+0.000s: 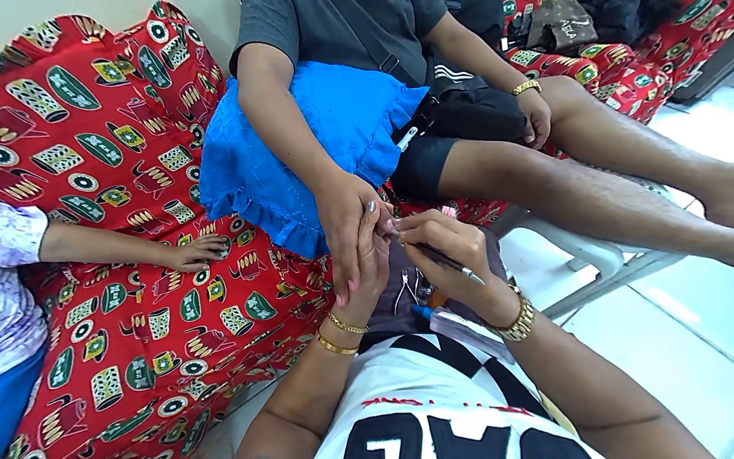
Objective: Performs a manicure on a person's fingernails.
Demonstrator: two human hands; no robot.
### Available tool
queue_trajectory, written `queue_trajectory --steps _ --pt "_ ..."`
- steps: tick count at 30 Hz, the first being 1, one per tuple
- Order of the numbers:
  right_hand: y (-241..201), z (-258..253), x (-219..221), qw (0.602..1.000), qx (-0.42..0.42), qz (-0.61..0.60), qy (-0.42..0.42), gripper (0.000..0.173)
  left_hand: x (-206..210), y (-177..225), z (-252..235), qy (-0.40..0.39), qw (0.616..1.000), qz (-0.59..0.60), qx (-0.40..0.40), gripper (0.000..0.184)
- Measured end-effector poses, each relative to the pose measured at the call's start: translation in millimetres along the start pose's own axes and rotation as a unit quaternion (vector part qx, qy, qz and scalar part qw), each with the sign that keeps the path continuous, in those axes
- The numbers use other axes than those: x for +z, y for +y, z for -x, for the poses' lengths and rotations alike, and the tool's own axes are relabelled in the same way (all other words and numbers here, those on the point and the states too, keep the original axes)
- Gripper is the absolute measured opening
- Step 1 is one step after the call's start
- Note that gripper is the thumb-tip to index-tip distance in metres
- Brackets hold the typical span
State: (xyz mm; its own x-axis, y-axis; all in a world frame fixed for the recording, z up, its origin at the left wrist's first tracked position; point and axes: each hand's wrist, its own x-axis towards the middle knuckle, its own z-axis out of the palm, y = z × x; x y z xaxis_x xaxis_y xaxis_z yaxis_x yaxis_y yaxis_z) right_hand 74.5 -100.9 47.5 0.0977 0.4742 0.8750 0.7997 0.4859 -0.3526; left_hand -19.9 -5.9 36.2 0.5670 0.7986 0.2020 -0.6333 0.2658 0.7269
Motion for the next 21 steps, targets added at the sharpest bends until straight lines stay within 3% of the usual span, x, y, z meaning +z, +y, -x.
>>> queue_trajectory --steps 9,21 --pt "-1.0 2.4 2.3 0.997 -0.040 0.061 0.000 0.010 -1.0 -1.6 -0.1 -0.001 1.000 -0.021 -0.008 0.028" --pt "1.9 1.6 9.2 0.997 -0.030 0.074 0.020 0.008 0.9 -1.8 2.4 0.019 0.999 -0.046 -0.015 0.027"
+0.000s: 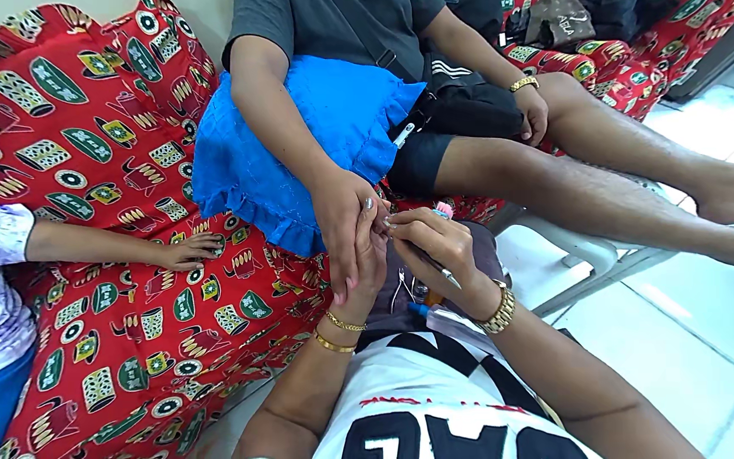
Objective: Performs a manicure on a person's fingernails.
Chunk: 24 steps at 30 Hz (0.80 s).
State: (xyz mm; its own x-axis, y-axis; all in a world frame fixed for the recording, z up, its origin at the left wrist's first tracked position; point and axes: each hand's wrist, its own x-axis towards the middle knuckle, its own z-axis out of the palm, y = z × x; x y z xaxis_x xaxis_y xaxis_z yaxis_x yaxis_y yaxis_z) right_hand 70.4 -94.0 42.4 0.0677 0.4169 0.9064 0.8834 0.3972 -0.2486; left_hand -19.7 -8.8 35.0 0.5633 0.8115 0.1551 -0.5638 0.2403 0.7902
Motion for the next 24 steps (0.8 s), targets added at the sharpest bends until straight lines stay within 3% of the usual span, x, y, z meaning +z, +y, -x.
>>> queue_trajectory --steps 14,16,18,21,24 --pt "-4.8 -3.8 -1.8 1.000 0.003 0.005 -0.009 0.008 -1.0 0.9 -0.3 -0.010 1.000 -0.011 0.004 0.028" --pt "-1.2 -3.7 0.1 0.999 0.031 -0.016 -0.006 0.007 -2.3 -0.2 -0.1 -0.010 1.000 -0.005 0.002 0.026" --pt "1.8 -6.7 -1.8 0.990 0.112 -0.087 0.007 0.004 -3.7 -1.1 -1.3 -0.017 0.999 0.028 -0.001 0.027" --pt "-4.0 -20.2 -9.3 0.924 0.262 -0.271 0.060 0.007 -5.4 -1.4 -4.1 -0.043 0.997 0.067 -0.006 0.030" --pt "-16.4 -33.5 -1.3 0.777 0.315 -0.536 0.099 0.012 -9.2 -5.3 -6.3 -0.077 0.993 0.090 0.025 0.024"
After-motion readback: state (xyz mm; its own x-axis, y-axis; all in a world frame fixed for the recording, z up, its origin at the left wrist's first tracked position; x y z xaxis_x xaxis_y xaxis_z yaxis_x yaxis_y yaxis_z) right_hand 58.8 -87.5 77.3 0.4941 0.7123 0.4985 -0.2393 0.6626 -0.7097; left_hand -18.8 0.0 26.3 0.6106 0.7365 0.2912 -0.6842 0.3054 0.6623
